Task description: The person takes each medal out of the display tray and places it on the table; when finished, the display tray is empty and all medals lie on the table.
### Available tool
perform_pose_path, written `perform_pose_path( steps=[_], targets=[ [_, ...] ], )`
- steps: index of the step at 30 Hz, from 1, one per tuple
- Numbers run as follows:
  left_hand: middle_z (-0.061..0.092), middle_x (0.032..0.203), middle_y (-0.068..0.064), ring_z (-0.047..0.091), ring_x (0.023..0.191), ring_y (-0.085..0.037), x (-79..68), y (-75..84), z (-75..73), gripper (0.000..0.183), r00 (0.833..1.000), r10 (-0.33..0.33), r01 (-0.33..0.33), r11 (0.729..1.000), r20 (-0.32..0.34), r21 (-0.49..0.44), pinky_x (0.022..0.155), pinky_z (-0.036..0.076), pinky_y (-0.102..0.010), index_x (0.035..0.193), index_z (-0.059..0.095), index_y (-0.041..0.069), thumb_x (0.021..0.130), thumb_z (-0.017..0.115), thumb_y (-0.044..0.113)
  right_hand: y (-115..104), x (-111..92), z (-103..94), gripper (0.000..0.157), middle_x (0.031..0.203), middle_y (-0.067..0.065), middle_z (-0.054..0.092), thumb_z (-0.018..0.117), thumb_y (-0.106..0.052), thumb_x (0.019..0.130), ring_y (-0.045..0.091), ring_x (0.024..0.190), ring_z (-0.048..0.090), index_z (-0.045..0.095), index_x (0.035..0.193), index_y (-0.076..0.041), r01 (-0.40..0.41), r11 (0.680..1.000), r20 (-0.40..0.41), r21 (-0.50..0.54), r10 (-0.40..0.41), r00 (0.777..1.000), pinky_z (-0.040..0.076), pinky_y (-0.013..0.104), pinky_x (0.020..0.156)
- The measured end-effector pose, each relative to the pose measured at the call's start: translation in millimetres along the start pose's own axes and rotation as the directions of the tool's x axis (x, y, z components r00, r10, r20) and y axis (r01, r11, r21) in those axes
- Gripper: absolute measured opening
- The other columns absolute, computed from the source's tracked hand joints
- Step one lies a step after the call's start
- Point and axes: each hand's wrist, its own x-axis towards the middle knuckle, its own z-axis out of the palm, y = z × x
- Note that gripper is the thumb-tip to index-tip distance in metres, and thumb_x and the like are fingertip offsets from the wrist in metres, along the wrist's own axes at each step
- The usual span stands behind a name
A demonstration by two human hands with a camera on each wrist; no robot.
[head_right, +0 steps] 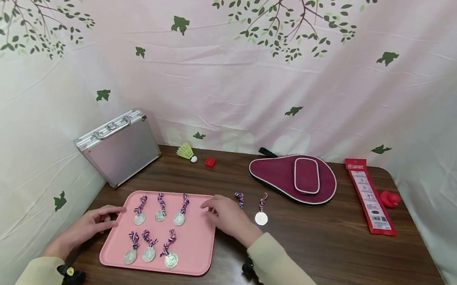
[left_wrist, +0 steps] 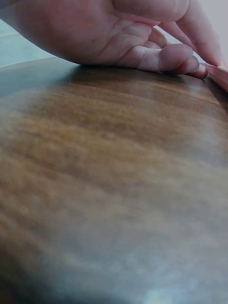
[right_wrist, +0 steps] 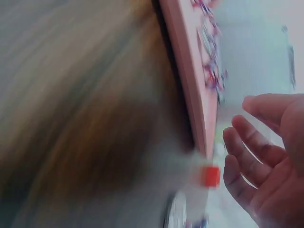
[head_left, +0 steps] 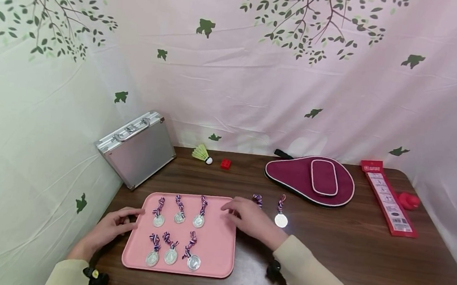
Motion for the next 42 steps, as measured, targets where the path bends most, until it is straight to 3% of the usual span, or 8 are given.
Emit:
perform_pose_path(
  steps=[3,10,17,24,35,42],
  targets=[
    [0.057,0.113,-0.008,0.047,0.077,-0.02,0.3,-0.6,-0.7,0.041,1.0,0.018,-0.018,1.0,0.01,0.006,0.061,0.042,-0.028,0.127,0.061,0.02,0.087,0.07,0.025,-13,13,17.4,0.022,0.092,-0.004,0.063,0.066,-0.019,0.09,0.007,0.081,0.056,0.07,0.112,-0.019,0.012,1.0,0.055,-0.026,-0.01,0.998,0.046,0.024,0.072],
    [0.056,0.115,-0.012,0.046,0.076,-0.02,0.3,-2.2,-0.9,0.042,0.997,0.067,-0.068,0.998,0.033,0.017,0.06,0.042,-0.028,0.13,0.059,0.014,0.09,0.067,0.022,-38,33,46.2,0.031,0.094,-0.002,0.063,0.066,-0.023,0.09,0.01,0.085,0.057,0.066,0.121,-0.022,0.055,0.99,0.096,-0.13,-0.043,0.994,0.046,0.026,0.078],
    [0.057,0.113,-0.005,0.048,0.076,-0.021,-0.5,1.3,0.4,0.041,1.0,-0.029,0.029,0.999,0.004,0.02,0.061,0.043,-0.028,0.126,0.062,0.023,0.086,0.071,0.027,-54,39,59.9,0.034,0.097,0.0,0.058,0.071,-0.033,0.086,0.014,0.085,0.053,0.066,0.119,-0.027,-0.049,0.98,0.115,-0.191,0.072,0.991,0.045,0.031,0.071],
    [0.058,0.114,-0.005,0.048,0.077,-0.021,0.0,0.3,0.2,0.041,1.0,-0.027,0.027,0.999,0.003,0.026,0.062,0.043,-0.028,0.126,0.062,0.024,0.086,0.071,0.027,-55,40,66.1,0.027,0.091,-0.003,0.053,0.073,-0.034,0.083,0.013,0.08,0.048,0.069,0.108,-0.027,-0.081,0.964,0.095,-0.253,0.108,0.99,0.041,0.029,0.064],
    [0.056,0.113,-0.006,0.048,0.08,-0.021,-0.9,0.7,0.1,0.04,0.999,-0.054,0.054,0.998,0.005,0.037,0.062,0.043,-0.028,0.126,0.061,0.026,0.087,0.069,0.03,-63,42,67.0,0.027,0.093,-0.001,0.06,0.078,-0.015,0.079,0.011,0.085,0.056,0.071,0.105,-0.02,-0.125,0.987,0.079,-0.1,0.133,0.988,0.047,0.027,0.077],
    [0.056,0.114,-0.005,0.048,0.081,-0.021,-1.2,1.1,0.3,0.039,0.999,-0.054,0.054,0.998,0.008,0.032,0.063,0.043,-0.027,0.125,0.061,0.025,0.087,0.069,0.029,-58,41,66.7,0.028,0.096,-0.004,0.066,0.077,-0.008,0.077,0.009,0.09,0.058,0.072,0.103,-0.015,-0.156,0.985,0.072,0.076,0.151,0.986,0.046,0.027,0.083]
  ],
)
